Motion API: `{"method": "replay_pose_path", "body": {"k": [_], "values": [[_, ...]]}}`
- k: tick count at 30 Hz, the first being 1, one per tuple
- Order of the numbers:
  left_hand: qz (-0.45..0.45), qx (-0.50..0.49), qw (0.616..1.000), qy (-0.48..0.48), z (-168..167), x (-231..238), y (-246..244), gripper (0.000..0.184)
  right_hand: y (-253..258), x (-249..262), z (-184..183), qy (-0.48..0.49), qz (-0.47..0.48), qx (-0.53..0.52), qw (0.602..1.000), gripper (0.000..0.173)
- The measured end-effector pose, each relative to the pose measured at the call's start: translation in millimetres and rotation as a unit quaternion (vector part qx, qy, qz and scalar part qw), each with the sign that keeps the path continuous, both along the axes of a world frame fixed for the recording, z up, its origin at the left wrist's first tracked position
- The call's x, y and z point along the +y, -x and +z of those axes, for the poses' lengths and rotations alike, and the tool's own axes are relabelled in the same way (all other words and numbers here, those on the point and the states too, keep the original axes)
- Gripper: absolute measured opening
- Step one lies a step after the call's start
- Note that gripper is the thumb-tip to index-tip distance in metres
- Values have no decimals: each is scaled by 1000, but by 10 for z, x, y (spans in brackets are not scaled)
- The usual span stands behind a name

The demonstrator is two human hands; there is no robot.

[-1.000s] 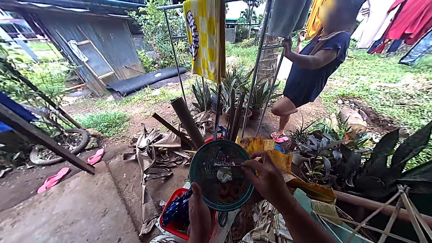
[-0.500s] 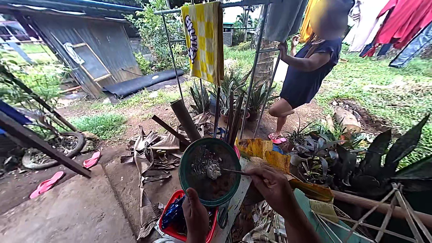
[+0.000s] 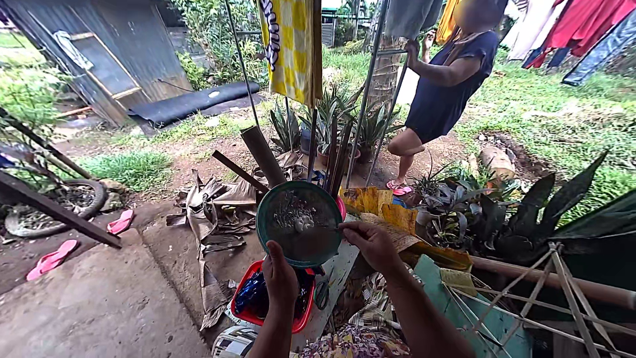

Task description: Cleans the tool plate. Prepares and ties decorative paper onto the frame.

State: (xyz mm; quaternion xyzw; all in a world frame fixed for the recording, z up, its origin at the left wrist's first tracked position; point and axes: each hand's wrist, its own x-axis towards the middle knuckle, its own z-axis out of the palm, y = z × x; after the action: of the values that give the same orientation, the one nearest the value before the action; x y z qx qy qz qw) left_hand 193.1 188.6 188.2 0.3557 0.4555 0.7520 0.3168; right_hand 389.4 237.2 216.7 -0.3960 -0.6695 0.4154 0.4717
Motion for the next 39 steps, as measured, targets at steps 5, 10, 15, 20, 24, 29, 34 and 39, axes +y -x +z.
{"method": "replay_pose_path", "body": {"k": [5, 10, 15, 20, 24, 29, 34, 39], "values": [[-39, -38, 998, 20, 134, 114, 93, 62, 34, 68, 89, -96, -32, -102, 990, 20], [-75, -91, 992, 41, 229, 85, 113, 63, 13, 155, 90, -72, -39, -41, 996, 17], [-85, -128, 987, 56, 232, 43, 127, 64, 8, 94, 69, -82, -45, 29, 995, 16], [-98, -157, 982, 44, 285, 7, 100, 61, 40, 40, 68, -166, -74, 46, 982, 16], [-88, -136, 986, 43, 286, -30, 73, 61, 44, 22, 70, -194, -103, 33, 975, 16], [-31, -23, 999, -16, 164, -39, 67, 57, 65, 22, 15, -166, -111, 26, 980, 19], [1, 39, 998, -55, 166, -65, 25, 50, 144, -11, 38, -11, -52, 128, 990, 17], [22, 90, 994, -59, 190, -111, 16, 55, 201, -1, 9, 12, -64, 127, 990, 17]]}}
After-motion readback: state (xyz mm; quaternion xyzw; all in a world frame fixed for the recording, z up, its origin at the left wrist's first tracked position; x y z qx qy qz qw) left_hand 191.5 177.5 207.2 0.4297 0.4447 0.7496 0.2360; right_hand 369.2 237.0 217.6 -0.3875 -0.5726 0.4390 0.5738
